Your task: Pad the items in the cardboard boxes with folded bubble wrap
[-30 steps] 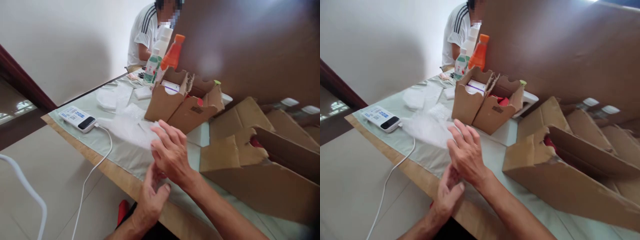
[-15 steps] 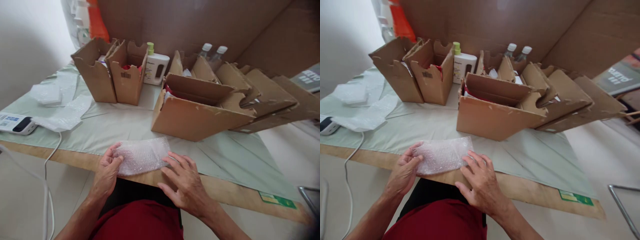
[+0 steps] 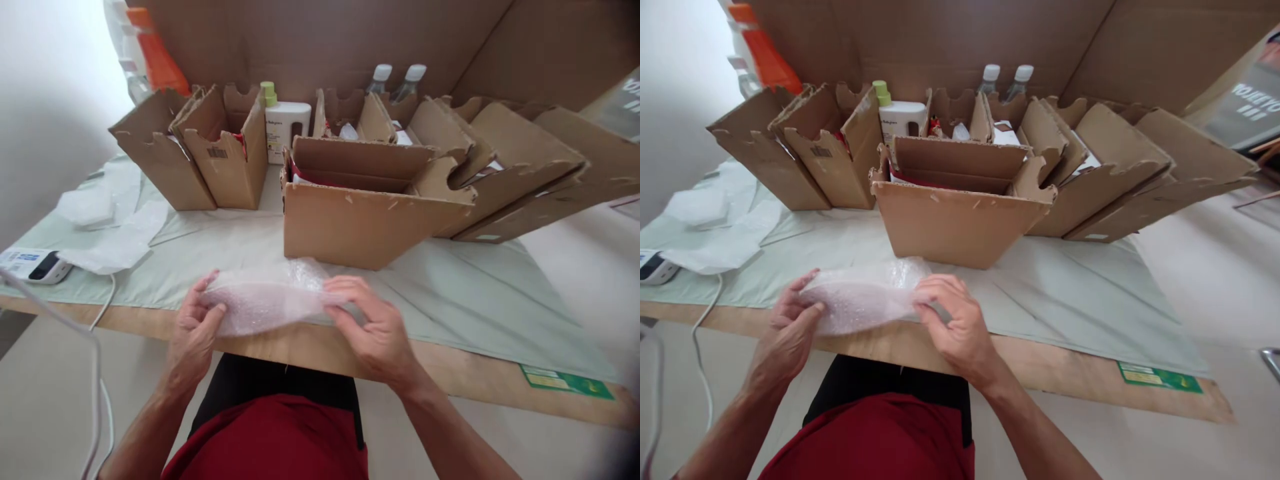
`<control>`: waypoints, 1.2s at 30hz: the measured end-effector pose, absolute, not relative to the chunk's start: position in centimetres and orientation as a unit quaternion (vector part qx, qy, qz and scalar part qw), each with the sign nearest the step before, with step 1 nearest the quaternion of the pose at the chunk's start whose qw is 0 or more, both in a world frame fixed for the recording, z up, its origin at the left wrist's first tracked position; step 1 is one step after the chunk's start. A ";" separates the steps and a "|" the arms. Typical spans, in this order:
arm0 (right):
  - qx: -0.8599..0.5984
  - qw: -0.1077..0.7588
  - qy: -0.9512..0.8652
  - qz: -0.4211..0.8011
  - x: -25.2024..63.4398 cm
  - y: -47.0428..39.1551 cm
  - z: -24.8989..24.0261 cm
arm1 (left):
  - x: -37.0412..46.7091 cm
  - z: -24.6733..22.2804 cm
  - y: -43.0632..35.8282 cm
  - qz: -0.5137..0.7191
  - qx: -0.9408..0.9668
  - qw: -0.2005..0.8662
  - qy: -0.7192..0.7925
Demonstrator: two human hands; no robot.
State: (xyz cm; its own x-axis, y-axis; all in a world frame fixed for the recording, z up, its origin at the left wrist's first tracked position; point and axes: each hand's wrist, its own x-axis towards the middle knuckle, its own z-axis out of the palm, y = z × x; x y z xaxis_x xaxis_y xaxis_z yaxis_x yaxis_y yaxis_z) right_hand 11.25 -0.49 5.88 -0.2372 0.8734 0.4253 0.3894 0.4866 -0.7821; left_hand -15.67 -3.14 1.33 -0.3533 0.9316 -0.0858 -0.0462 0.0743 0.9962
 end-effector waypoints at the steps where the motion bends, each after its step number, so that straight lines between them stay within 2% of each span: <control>1: -0.409 0.463 -0.740 0.268 11.9 -0.9 6.5 | -16.0 1.3 -2.6 0.578 0.406 0.395 0.587; 4: -0.381 0.440 -0.773 0.253 13.6 -2.7 7.3 | -16.7 1.3 -1.8 0.580 0.507 0.325 0.549; 10: -0.387 0.315 -0.834 0.234 15.0 -6.4 4.2 | -17.9 1.1 -4.5 0.380 0.706 0.352 0.483; 13: -0.397 0.246 -0.844 0.263 16.7 -7.5 4.3 | -18.9 1.8 -5.6 0.359 0.738 0.363 0.442; 16: -0.413 0.218 -0.833 0.295 18.9 -7.4 5.5 | -19.8 2.5 -5.5 0.364 0.709 0.416 0.438; 19: -0.487 0.250 -0.794 0.264 20.0 -6.3 5.7 | -19.5 2.7 -4.4 0.351 0.665 0.362 0.552; 22: -0.591 0.275 -0.744 0.145 19.2 -4.3 3.6 | -17.6 1.9 -3.0 0.298 0.650 0.207 0.667; 25: -0.626 0.261 -0.734 0.034 17.1 -2.4 0.7 | -15.6 0.8 -1.8 0.249 0.676 0.099 0.686; 28: -0.612 0.262 -0.746 0.009 15.0 -1.8 -0.6 | -14.5 0.3 -1.5 0.234 0.699 0.085 0.670; 30: -0.589 0.294 -0.753 0.018 14.1 -2.3 -0.2 | -14.1 0.7 -1.7 0.238 0.710 0.104 0.654; 34: -0.582 0.381 -0.718 -0.036 14.2 -3.6 1.2 | -13.3 2.0 -1.6 0.320 0.702 0.113 0.626; 36: -0.597 0.388 -0.699 -0.069 14.9 -3.6 1.0 | -12.5 2.1 -0.7 0.343 0.706 0.090 0.613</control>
State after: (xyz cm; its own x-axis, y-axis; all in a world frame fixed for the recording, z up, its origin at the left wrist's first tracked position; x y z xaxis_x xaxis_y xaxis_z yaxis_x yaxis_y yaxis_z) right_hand 14.93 -3.63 0.98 0.0142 0.7806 0.6249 0.8879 0.2775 -0.3668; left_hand -12.54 -0.73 2.12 0.0143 0.9275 0.3736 0.8036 -0.2330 0.5476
